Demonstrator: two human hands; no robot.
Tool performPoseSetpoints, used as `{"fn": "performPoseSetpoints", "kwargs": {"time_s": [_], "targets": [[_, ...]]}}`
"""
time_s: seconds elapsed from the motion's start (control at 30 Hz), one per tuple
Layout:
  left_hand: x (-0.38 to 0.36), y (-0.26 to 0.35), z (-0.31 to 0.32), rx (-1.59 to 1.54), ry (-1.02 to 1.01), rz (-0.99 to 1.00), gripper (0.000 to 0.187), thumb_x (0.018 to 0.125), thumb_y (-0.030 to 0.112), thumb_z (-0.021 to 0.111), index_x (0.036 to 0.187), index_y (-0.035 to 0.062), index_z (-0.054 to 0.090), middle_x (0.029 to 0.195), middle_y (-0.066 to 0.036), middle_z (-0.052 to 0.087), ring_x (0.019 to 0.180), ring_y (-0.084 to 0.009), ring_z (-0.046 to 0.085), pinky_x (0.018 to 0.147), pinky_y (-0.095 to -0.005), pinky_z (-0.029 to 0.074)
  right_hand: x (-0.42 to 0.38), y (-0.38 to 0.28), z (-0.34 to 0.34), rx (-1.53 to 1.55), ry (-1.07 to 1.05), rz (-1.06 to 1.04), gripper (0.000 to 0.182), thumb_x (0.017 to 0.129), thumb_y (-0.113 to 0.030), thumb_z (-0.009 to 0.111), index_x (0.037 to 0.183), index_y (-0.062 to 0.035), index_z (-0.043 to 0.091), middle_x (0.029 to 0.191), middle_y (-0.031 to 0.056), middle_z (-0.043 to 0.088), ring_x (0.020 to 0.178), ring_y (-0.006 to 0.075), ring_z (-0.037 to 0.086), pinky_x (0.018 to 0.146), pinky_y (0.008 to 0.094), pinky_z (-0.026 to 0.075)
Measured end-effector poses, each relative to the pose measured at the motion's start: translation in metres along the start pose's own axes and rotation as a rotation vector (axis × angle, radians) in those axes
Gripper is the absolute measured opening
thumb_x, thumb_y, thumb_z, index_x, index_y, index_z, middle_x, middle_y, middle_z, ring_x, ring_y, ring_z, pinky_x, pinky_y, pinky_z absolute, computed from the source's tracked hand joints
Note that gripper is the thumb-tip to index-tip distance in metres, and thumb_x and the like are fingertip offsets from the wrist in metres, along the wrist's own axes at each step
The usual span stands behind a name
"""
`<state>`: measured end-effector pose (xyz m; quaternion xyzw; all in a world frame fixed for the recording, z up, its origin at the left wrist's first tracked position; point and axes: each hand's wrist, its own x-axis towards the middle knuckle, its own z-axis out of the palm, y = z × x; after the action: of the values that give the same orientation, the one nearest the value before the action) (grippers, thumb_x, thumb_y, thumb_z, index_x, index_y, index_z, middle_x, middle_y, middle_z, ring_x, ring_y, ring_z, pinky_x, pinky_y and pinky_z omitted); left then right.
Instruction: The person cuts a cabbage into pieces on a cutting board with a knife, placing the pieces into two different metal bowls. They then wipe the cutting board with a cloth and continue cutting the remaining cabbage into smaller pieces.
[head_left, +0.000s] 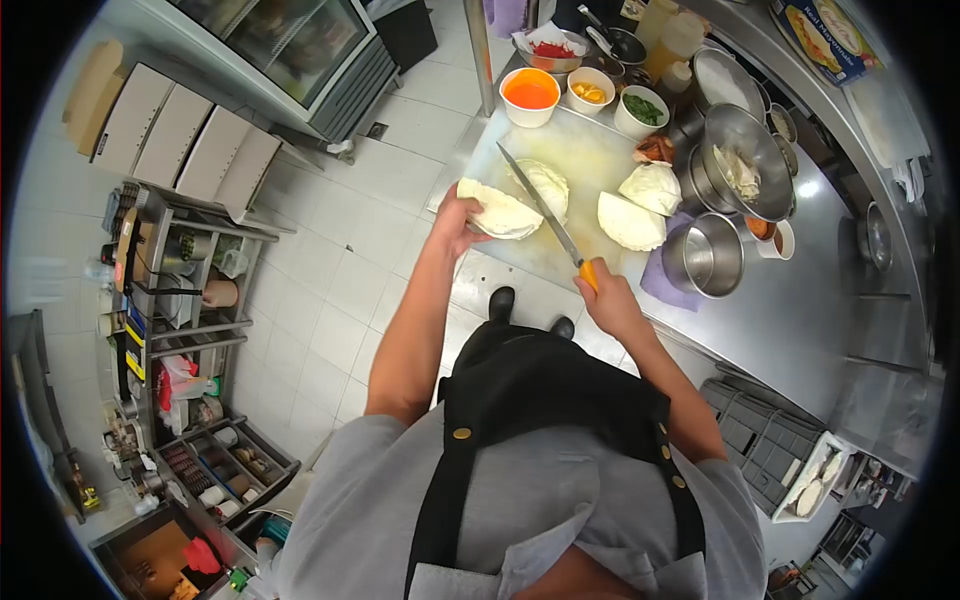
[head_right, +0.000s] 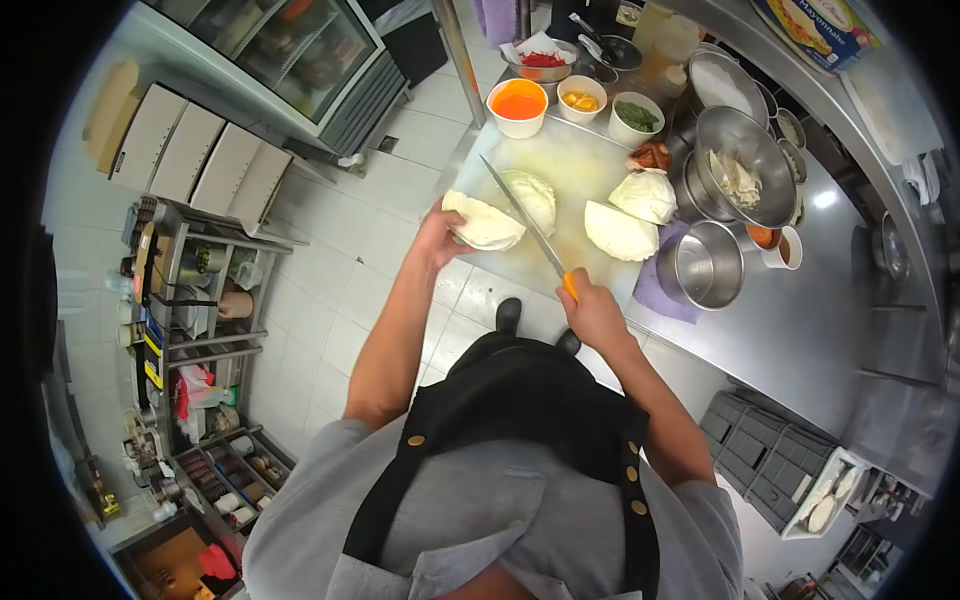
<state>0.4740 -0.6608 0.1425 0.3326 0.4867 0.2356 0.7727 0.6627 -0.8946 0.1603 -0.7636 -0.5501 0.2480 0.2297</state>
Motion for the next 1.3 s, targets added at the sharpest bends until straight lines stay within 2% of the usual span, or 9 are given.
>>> {"fn": "performPoseSetpoints", "kwargs": {"time_s": [0.07,0.17,0.2,0.3,0.63,0.87,1.07,1.17,1.3], "targets": [[-0.007,-0.014,0.000,-0.202,-0.010,0.076,0.078,0.075,-0.007,0.058,0.147,0.0074,0.032,0.136,-0.015,0.048,0.119,-0.0367,0.054,0.092,-0.0558,0.050,-0.014,0.000,0.001,0.025,0.016,0.006,0.030,0.094,-0.023,0.061,0.107,-0.0008,0.045,0.070,0.0266,0.063,0.067,0.0484,0.061,0.058,0.0561,0.048],[0.013,-0.070,0.002,0.131,0.202,0.620,0.076,0.071,-0.009,0.060,0.143,0.0074,0.039,0.134,-0.014,0.045,0.119,-0.0359,0.051,0.099,-0.0482,0.046,-0.025,0.003,-0.003,-0.004,0.043,0.003,0.029,0.094,-0.023,0.061,0.106,-0.0012,0.045,0.070,0.0253,0.063,0.066,0.0471,0.062,0.058,0.0552,0.049],[-0.019,-0.059,0.018,0.538,0.355,0.842,0.076,0.066,-0.007,0.066,0.138,0.0049,0.042,0.133,-0.017,0.045,0.123,-0.0348,0.047,0.103,-0.0426,0.042,-0.031,0.000,-0.009,-0.029,0.040,0.016,0.029,0.094,-0.023,0.061,0.106,-0.0014,0.045,0.070,0.0248,0.063,0.066,0.0467,0.062,0.058,0.0550,0.049],[-0.034,-0.083,0.031,0.597,0.342,1.041,0.074,0.066,-0.004,0.066,0.135,0.0052,0.042,0.135,-0.020,0.038,0.129,-0.0357,0.039,0.109,-0.0448,0.034,-0.050,0.005,-0.014,-0.133,-0.005,0.053,0.029,0.095,-0.024,0.060,0.106,-0.0023,0.046,0.070,0.0233,0.064,0.065,0.0452,0.064,0.058,0.0540,0.050],[-0.042,-0.106,0.048,0.617,0.296,1.059,0.061,0.074,-0.001,0.064,0.128,0.0008,0.035,0.135,-0.024,0.035,0.128,-0.0396,0.036,0.111,-0.0463,0.028,-0.078,-0.019,-0.026,-0.322,-0.211,0.163,0.030,0.097,-0.029,0.057,0.107,-0.0040,0.044,0.072,0.0220,0.065,0.065,0.0433,0.065,0.056,0.0516,0.051],[-0.044,-0.100,0.053,0.629,0.279,1.040,0.062,0.075,-0.004,0.061,0.130,0.0001,0.035,0.134,-0.027,0.034,0.127,-0.0452,0.034,0.109,-0.0513,0.029,-0.022,-0.032,-0.037,-0.287,-0.342,0.089,0.022,0.097,-0.018,0.050,0.101,0.0024,0.042,0.072,0.0256,0.065,0.069,0.0441,0.067,0.061,0.0524,0.054],[-0.042,-0.101,0.054,0.658,0.272,1.038,0.064,0.075,-0.003,0.062,0.131,-0.0018,0.033,0.132,-0.024,0.033,0.127,-0.0410,0.033,0.111,-0.0478,0.025,0.030,-0.004,-0.002,-0.238,-0.330,0.023,0.019,0.095,-0.014,0.051,0.100,0.0027,0.044,0.074,0.0262,0.066,0.071,0.0435,0.067,0.065,0.0525,0.053],[-0.041,-0.105,0.056,0.653,0.322,1.068,0.062,0.074,-0.003,0.065,0.130,-0.0018,0.037,0.129,-0.022,0.039,0.125,-0.0374,0.038,0.109,-0.0463,0.030,0.050,0.021,0.027,-0.175,-0.259,-0.034,0.023,0.095,-0.018,0.053,0.103,0.0013,0.044,0.076,0.0255,0.066,0.074,0.0443,0.066,0.067,0.0532,0.052],[-0.045,-0.083,0.025,0.304,0.311,0.938,0.061,0.070,-0.002,0.070,0.126,0.0004,0.046,0.122,-0.015,0.050,0.116,-0.0289,0.051,0.102,-0.0407,0.041,0.057,0.039,0.019,-0.055,-0.292,-0.020,0.032,0.096,-0.027,0.056,0.113,-0.0025,0.045,0.089,0.0282,0.065,0.085,0.0464,0.064,0.074,0.0537,0.050]]}}
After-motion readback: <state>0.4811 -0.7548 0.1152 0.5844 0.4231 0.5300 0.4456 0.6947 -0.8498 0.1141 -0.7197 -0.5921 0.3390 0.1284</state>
